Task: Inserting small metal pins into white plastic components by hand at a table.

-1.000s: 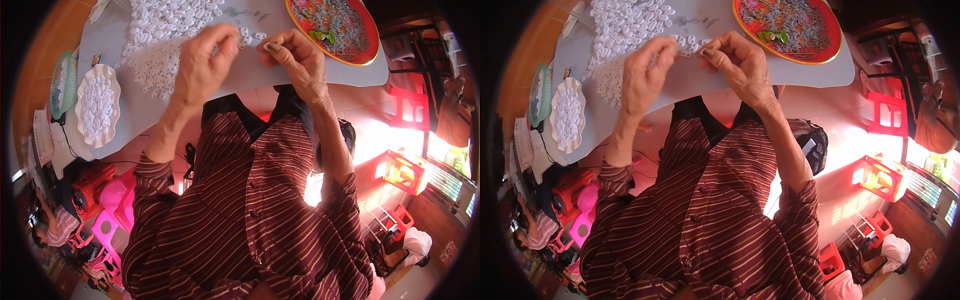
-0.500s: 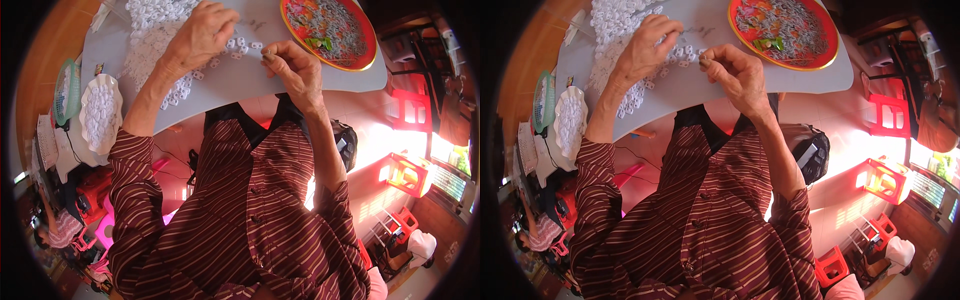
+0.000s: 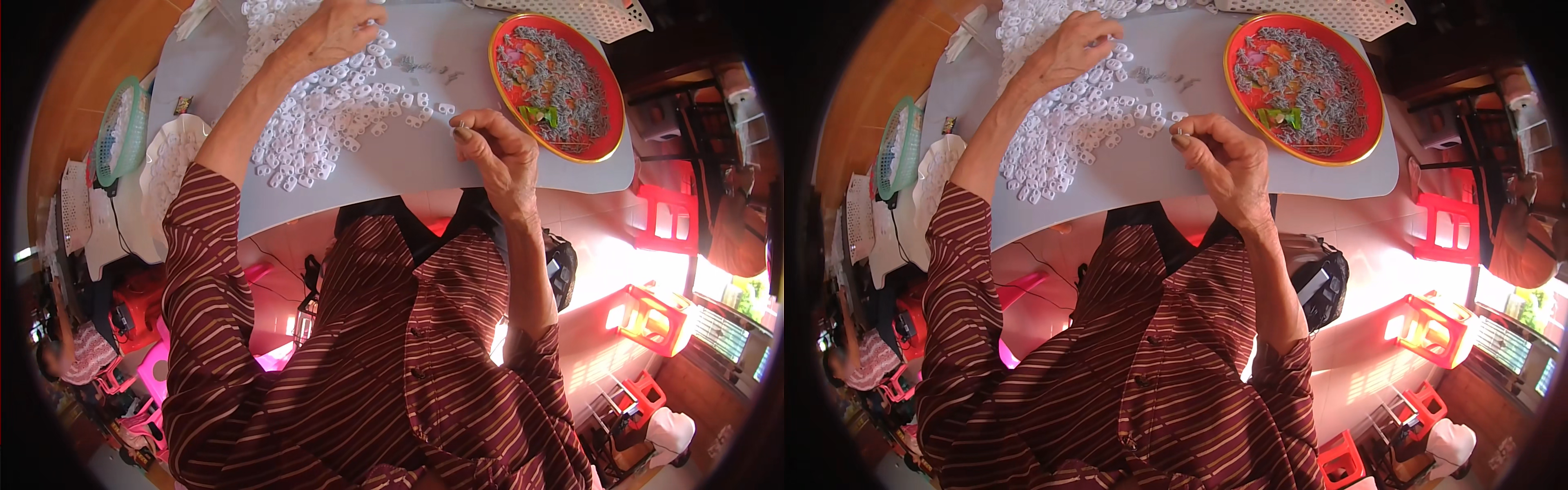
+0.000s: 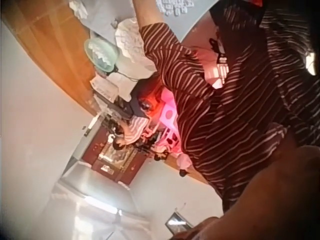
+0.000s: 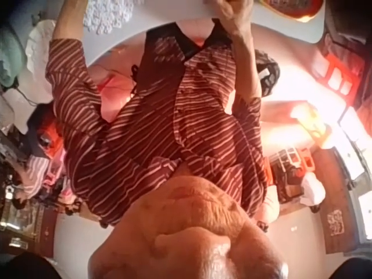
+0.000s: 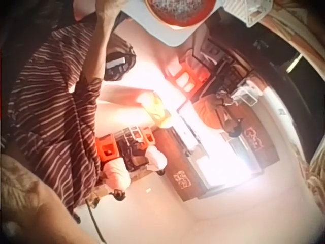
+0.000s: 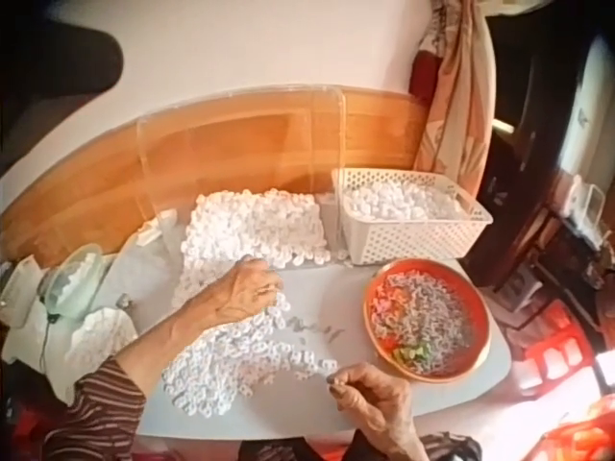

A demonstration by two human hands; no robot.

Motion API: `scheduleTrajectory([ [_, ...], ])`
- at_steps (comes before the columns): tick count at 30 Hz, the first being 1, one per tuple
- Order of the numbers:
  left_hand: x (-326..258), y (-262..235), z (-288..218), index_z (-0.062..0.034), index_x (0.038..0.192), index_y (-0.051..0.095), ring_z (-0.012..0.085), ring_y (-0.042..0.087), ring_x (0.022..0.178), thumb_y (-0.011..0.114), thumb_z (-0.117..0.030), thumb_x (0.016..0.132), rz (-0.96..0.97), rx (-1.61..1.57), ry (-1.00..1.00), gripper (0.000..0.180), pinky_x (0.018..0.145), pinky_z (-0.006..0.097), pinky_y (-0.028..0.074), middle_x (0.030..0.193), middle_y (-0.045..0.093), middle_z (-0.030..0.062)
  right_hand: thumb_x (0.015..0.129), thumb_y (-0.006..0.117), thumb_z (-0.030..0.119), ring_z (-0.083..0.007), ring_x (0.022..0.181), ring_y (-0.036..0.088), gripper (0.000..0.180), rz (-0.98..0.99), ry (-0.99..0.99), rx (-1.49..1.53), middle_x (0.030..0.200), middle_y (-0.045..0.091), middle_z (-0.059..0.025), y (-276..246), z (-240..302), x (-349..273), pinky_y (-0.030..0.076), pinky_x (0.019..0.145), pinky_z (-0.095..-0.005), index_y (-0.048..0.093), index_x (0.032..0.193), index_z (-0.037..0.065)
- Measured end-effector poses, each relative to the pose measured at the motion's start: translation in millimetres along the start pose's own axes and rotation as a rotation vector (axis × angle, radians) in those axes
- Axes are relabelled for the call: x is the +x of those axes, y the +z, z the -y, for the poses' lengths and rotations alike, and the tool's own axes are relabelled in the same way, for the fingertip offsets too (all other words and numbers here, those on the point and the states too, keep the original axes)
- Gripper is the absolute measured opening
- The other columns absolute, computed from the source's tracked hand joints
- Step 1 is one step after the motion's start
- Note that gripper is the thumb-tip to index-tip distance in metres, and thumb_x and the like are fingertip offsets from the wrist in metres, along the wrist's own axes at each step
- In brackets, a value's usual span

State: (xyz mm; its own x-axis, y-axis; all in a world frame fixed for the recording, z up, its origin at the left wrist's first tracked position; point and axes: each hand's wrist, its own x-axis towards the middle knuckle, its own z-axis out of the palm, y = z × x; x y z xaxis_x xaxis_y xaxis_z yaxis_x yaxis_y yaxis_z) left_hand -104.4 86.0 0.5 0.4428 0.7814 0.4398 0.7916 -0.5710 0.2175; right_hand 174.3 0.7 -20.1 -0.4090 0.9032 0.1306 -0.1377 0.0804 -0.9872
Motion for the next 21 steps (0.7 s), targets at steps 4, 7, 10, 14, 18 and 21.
scheduleTrajectory([
  [4, 3.9, 7.8, 4.5, -0.0042, 0.089, 0.058, 0.029, 0.05, 0.084, 0.059, -0.012, 0.078, 0.1, 0.156, -0.018, 0.013, 0.079, 0.038, 0.042, 0.082, 0.05, 0.0114, 0.086, 0.064, 0.01, -0.0044, 0.07, 0.049, 0.015, 0.017, -0.003, -0.007, 0.078, 0.058, 0.0014, -0.4, 1.2, 3.3, 0.042, 0.064, -0.0188, 0.062, 0.094, -0.002],
  [7, 1.5, 13.9, 10.9, -0.0038, 0.086, 0.057, 0.0293, 0.048, 0.086, 0.061, -0.011, 0.076, 0.091, 0.163, -0.01, 0.013, 0.08, 0.039, 0.041, 0.083, 0.048, 0.0114, 0.086, 0.064, 0.01, -0.0046, 0.069, 0.049, 0.015, 0.023, -0.015, -0.021, 0.078, 0.058, 0.0014, 0.5, 0.0, 4.7, 0.042, 0.063, -0.0187, 0.062, 0.094, -0.002],
  [10, 0.5, 13.4, 5.7, -0.0028, 0.085, 0.055, 0.0297, 0.049, 0.086, 0.061, -0.008, 0.076, 0.022, 0.145, 0.025, 0.012, 0.081, 0.039, 0.042, 0.083, 0.05, 0.0112, 0.087, 0.063, 0.01, -0.0048, 0.067, 0.049, 0.014, 0.005, -0.028, -0.01, 0.076, 0.057, 0.0014, 1.1, 0.4, 3.8, 0.042, 0.062, -0.0189, 0.062, 0.095, -0.002],
  [14, -9.3, 12.3, -18.8, -0.0013, 0.086, 0.054, 0.0246, 0.054, 0.079, 0.06, -0.005, 0.079, -0.142, -0.049, -0.047, 0.01, 0.074, 0.033, 0.045, 0.079, 0.055, 0.0097, 0.087, 0.062, 0.009, -0.0052, 0.065, 0.05, 0.013, -0.009, -0.025, 0.045, 0.073, 0.057, 0.0011, 0.6, -2.4, 2.9, 0.042, 0.061, -0.0194, 0.062, 0.095, -0.002],
  [18, -13.2, 4.0, -81.7, -0.001, 0.09, 0.055, 0.0206, 0.055, 0.063, 0.06, -0.006, 0.081, -0.128, -0.444, -0.276, 0.011, 0.059, 0.03, 0.045, 0.072, 0.057, 0.0092, 0.088, 0.061, 0.01, -0.0057, 0.064, 0.05, 0.013, -0.057, -0.029, 0.061, 0.072, 0.057, 0.0007, -2.8, -2.4, 4.3, 0.043, 0.061, -0.0197, 0.062, 0.094, -0.002],
  [21, -17.2, 6.2, -101.8, -0.0016, 0.093, 0.057, 0.0164, 0.053, 0.062, 0.06, -0.006, 0.082, -0.183, -0.484, -0.222, 0.012, 0.06, 0.028, 0.045, 0.073, 0.057, 0.0068, 0.089, 0.059, 0.012, -0.0076, 0.066, 0.051, 0.014, -0.07, -0.022, 0.091, 0.079, 0.059, -0.0026, -0.2, 0.2, 4.7, 0.043, 0.062, -0.0218, 0.061, 0.093, -0.001],
])
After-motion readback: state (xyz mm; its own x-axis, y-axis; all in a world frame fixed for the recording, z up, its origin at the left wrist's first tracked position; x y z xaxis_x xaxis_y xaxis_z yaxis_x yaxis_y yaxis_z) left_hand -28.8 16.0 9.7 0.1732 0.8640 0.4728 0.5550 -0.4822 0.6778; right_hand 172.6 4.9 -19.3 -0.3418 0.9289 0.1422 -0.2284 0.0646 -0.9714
